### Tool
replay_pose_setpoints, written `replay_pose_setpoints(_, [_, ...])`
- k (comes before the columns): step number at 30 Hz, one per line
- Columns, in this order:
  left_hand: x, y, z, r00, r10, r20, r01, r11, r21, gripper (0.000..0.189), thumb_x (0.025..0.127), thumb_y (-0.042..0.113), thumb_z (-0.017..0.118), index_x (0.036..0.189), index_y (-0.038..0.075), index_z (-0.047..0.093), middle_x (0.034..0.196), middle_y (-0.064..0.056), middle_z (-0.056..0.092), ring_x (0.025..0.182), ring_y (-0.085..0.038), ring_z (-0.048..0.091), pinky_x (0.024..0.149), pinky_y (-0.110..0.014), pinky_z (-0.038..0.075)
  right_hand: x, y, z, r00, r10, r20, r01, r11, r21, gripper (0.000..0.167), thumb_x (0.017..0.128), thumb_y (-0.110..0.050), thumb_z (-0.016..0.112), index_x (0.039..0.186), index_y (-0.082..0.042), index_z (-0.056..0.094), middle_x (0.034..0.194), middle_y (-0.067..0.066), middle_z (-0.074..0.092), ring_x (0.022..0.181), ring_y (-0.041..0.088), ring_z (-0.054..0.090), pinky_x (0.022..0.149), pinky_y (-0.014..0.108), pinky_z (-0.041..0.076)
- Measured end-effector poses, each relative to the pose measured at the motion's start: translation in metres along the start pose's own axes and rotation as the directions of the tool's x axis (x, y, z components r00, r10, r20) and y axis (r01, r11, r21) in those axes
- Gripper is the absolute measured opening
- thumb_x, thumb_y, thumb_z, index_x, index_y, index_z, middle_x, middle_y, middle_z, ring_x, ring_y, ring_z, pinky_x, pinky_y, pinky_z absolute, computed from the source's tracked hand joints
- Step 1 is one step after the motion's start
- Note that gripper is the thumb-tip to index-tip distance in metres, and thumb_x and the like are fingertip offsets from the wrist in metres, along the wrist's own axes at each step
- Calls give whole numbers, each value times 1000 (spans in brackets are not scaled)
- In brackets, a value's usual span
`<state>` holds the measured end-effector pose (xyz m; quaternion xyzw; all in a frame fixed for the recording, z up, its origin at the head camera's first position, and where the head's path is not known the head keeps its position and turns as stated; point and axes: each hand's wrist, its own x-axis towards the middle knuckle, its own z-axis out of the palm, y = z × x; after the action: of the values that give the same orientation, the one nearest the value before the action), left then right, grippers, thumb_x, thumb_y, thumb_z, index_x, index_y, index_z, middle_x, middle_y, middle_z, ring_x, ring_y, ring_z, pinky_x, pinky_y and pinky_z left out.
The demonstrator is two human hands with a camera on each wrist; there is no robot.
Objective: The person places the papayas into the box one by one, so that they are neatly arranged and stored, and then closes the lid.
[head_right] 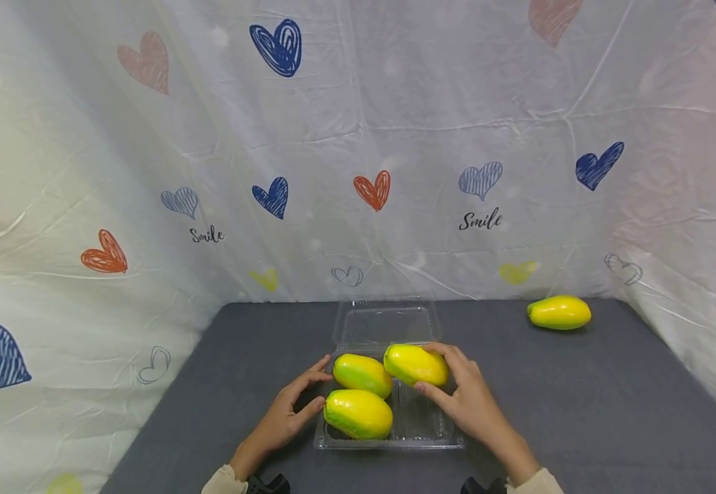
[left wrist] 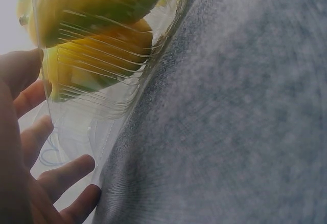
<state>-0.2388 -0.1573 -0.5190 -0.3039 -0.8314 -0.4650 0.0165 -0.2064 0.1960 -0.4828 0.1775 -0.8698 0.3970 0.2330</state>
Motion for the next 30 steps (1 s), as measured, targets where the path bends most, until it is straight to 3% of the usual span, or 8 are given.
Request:
replay_pose_setpoints(6, [-1, 1, 0, 999, -33, 11, 34, 999, -27, 32, 105, 26, 58, 135, 38, 55, 167, 8, 32, 155, -21, 30, 120, -64, 30, -2, 2, 6, 1000, -24, 11, 24, 1000, 0, 62, 82, -22, 86, 138, -21, 57, 132, 3, 66, 109, 11, 52, 85, 30, 27])
replay_pose_setpoints(15, [0, 1, 1, 1000, -13, 13, 14, 999, -36, 32, 105, 25, 58, 135, 35, 55, 167, 5, 31, 155, -23, 31, 119, -64, 31, -2, 2, 7, 1000, -4, 29, 5, 1000, -4, 62, 83, -25, 86, 137, -22, 57, 133, 3, 65, 118, 24, 57, 85, 35, 28])
replay_pose_setpoints(21, [0, 1, 0, 1000, 7, 7, -7, 1000, -27, 33, 106, 22, 57, 136, 32, 55, 167, 2, 32, 155, -26, 32, 119, -62, 33, -1, 3, 8, 999, -3, 50, 4, 1000, -11, 62, 82, -27, 86, 137, -23, 57, 133, 3, 65, 118, 27, 58, 85, 37, 29])
replay_pose_setpoints(30, [0, 0, 0, 1000, -20, 15, 21, 999, -34, 31, 105, 27, 58, 135, 36, 55, 167, 8, 30, 156, -19, 28, 120, -62, 30, 2, 0, 10, 999, -11, 39, 13, 999, -53, 60, 80, -28, 88, 133, -21, 59, 130, 4, 64, 112, 26, 61, 82, 36, 30])
